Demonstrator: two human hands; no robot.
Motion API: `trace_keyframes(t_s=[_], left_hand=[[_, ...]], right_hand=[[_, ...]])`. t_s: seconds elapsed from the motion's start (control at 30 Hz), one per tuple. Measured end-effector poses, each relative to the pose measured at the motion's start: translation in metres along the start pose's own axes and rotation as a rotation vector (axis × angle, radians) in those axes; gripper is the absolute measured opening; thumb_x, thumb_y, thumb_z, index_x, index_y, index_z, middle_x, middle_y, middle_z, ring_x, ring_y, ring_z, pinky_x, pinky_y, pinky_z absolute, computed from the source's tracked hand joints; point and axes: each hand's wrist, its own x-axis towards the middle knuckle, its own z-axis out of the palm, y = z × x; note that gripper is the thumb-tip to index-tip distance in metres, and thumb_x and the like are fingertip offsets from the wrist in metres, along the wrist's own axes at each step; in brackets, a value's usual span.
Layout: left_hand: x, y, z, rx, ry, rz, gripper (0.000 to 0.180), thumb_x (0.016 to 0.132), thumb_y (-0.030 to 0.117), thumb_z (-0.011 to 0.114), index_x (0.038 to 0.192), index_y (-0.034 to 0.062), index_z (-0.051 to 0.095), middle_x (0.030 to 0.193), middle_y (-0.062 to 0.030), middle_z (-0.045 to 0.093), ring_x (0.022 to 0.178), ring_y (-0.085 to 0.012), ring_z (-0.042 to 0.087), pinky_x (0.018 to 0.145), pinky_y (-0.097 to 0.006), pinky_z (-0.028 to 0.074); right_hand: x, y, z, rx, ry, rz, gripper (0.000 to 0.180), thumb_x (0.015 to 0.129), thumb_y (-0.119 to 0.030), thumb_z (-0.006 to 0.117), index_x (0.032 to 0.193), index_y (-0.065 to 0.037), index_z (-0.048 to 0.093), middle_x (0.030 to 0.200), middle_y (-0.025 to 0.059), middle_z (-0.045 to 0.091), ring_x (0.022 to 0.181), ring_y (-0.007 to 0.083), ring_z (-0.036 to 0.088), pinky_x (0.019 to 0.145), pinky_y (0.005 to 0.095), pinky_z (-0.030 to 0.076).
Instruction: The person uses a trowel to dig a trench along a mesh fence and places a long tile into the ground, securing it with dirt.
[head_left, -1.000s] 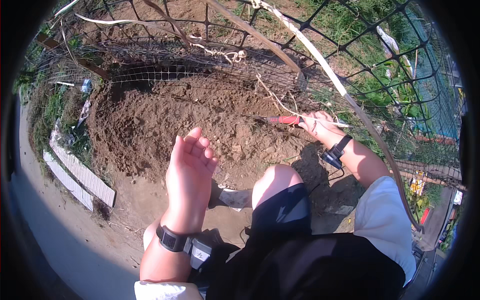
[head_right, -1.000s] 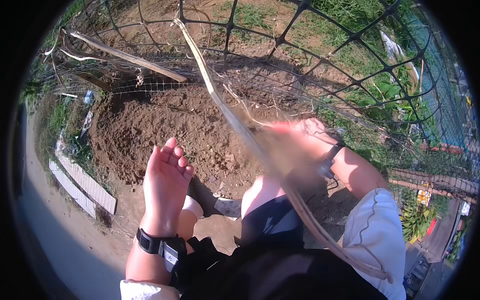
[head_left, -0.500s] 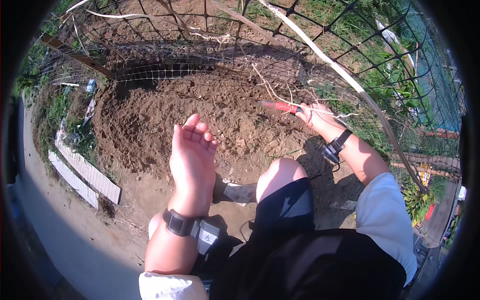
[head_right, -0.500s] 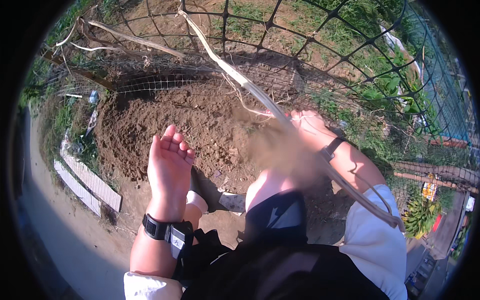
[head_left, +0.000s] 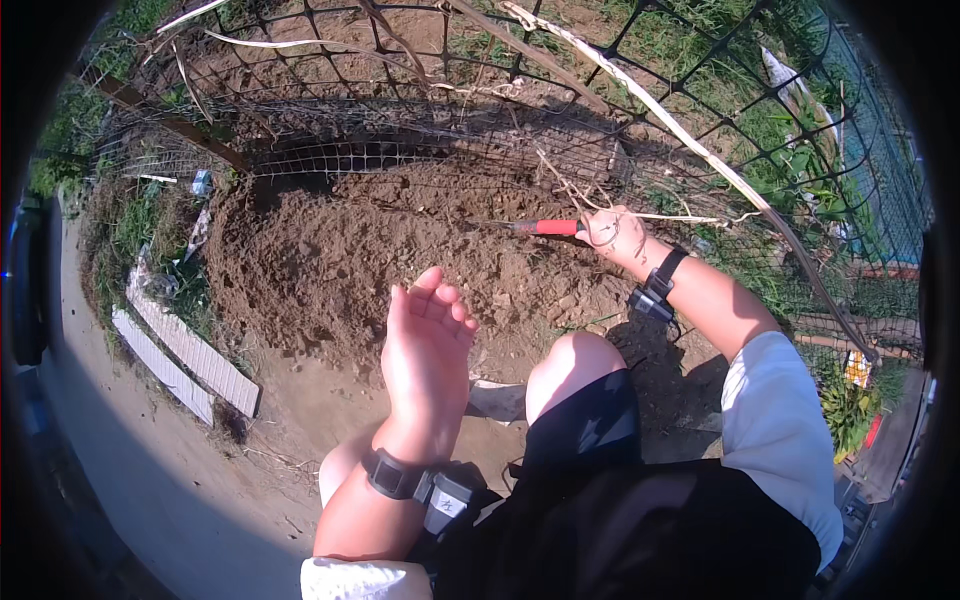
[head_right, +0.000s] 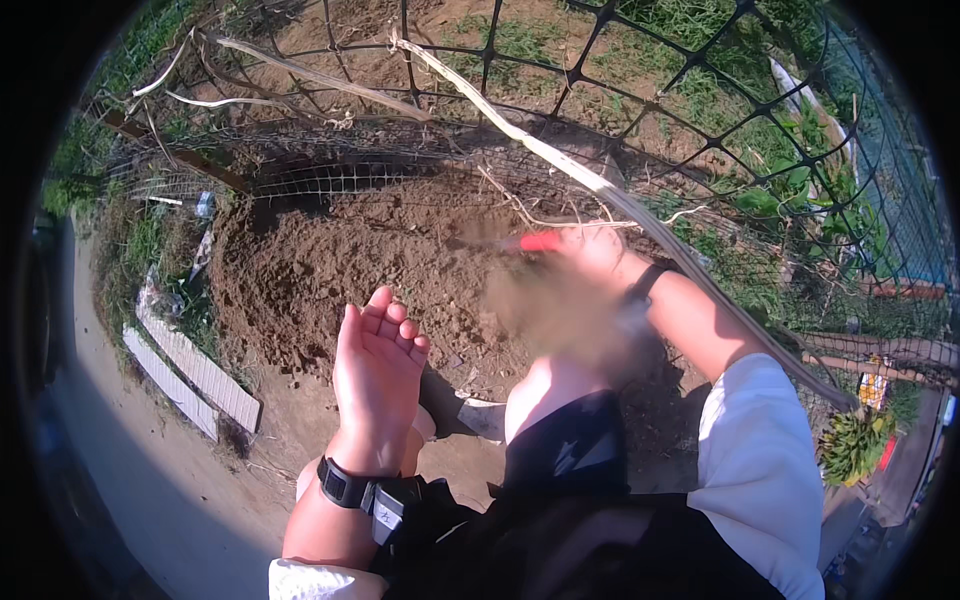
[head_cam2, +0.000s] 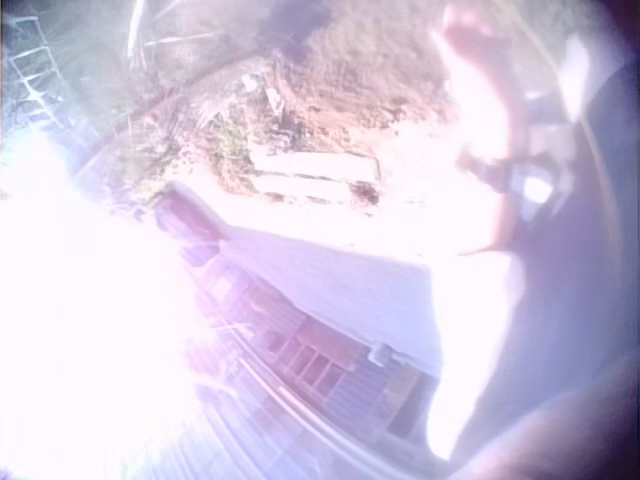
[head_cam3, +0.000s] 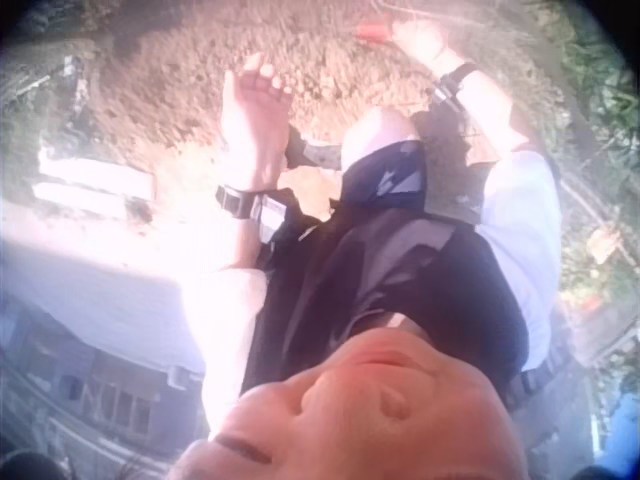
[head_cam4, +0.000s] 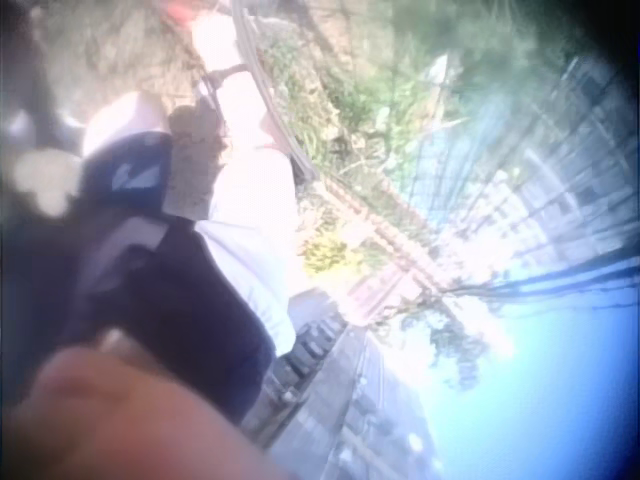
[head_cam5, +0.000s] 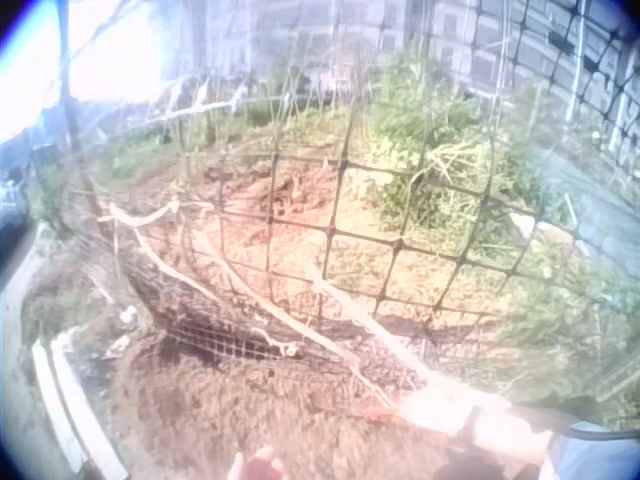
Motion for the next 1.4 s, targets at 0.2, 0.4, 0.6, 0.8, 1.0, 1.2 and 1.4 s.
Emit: trace_keyframes(t_s=[0.2, 0.4, 0.6, 0.8, 1.0, 1.2, 1.4], left_hand=[[-0.004, 0.006, -0.004, -0.018, -0.046, 0.081, 0.033, 0.092, 0.033, 0.033, 0.102, 0.0071, 0.052, 0.083, -0.0010, 0.051, 0.075, -0.0140, 0.048, 0.070, -0.030, 0.040], [0.001, 0.004, 0.002, 0.005, 0.031, 0.032, 0.034, 0.093, 0.033, 0.031, 0.099, 0.0082, 0.053, 0.082, -0.0003, 0.052, 0.074, -0.0135, 0.048, 0.070, -0.029, 0.039], [0.008, -0.006, 0.010, 0.023, -0.033, 0.038, 0.033, 0.093, 0.032, 0.030, 0.098, 0.0079, 0.053, 0.081, -0.0007, 0.052, 0.073, -0.0135, 0.047, 0.070, -0.029, 0.039], [0.008, -0.003, 0.006, 0.033, -0.046, 0.074, 0.033, 0.093, 0.031, 0.030, 0.098, 0.0069, 0.053, 0.082, -0.0016, 0.052, 0.074, -0.0138, 0.047, 0.070, -0.029, 0.039], [0.002, 0.005, 0.005, 0.005, -0.062, 0.062, 0.033, 0.093, 0.031, 0.031, 0.099, 0.0071, 0.053, 0.082, -0.0009, 0.052, 0.073, -0.0133, 0.046, 0.070, -0.029, 0.039], [0.003, 0.012, 0.001, 0.003, -0.057, 0.085, 0.033, 0.093, 0.033, 0.033, 0.099, 0.0074, 0.052, 0.082, -0.0007, 0.052, 0.072, -0.0131, 0.047, 0.069, -0.029, 0.039], [0.007, 0.012, 0.005, 0.000, -0.043, 0.004, 0.034, 0.093, 0.032, 0.031, 0.098, 0.0078, 0.053, 0.084, -0.0005, 0.053, 0.074, -0.0129, 0.048, 0.069, -0.029, 0.041]], right_hand=[[0.005, -0.003, -0.006, -0.166, 0.026, 0.012, 0.029, 0.081, -0.033, 0.054, 0.085, -0.003, 0.056, 0.061, 0.0131, 0.055, 0.059, 0.0312, 0.057, 0.053, 0.0411, 0.046], [-0.048, 0.000, -0.009, 0.127, -0.052, 0.256, 0.032, 0.081, -0.039, 0.052, 0.089, -0.010, 0.059, 0.067, 0.0105, 0.060, 0.062, 0.0294, 0.060, 0.059, 0.0401, 0.049], [-0.025, 0.007, 0.005, 0.045, -0.052, 0.171, 0.030, 0.079, -0.034, 0.051, 0.091, -0.007, 0.057, 0.072, 0.0159, 0.060, 0.070, 0.0328, 0.060, 0.060, 0.0432, 0.048], [0.053, -0.008, 0.045, 0.481, -0.161, 0.208, 0.011, 0.082, -0.016, 0.053, 0.083, -0.007, 0.058, 0.070, 0.0067, 0.054, 0.065, 0.0136, 0.051, 0.059, 0.0279, 0.044], [0.013, 0.038, 0.005, 0.048, -0.193, -0.009, 0.022, 0.083, -0.028, 0.048, 0.082, -0.008, 0.059, 0.069, 0.0092, 0.055, 0.060, 0.0202, 0.052, 0.057, 0.0304, 0.045], [0.005, 0.050, 0.015, 0.036, -0.112, -0.040, 0.024, 0.082, -0.028, 0.048, 0.080, -0.007, 0.059, 0.069, 0.0101, 0.056, 0.059, 0.0217, 0.053, 0.056, 0.0316, 0.045], [0.015, 0.058, 0.053, 0.156, 0.125, -0.209, 0.026, 0.079, -0.029, 0.049, 0.075, -0.006, 0.060, 0.065, 0.0120, 0.057, 0.056, 0.0258, 0.056, 0.052, 0.0356, 0.046]])
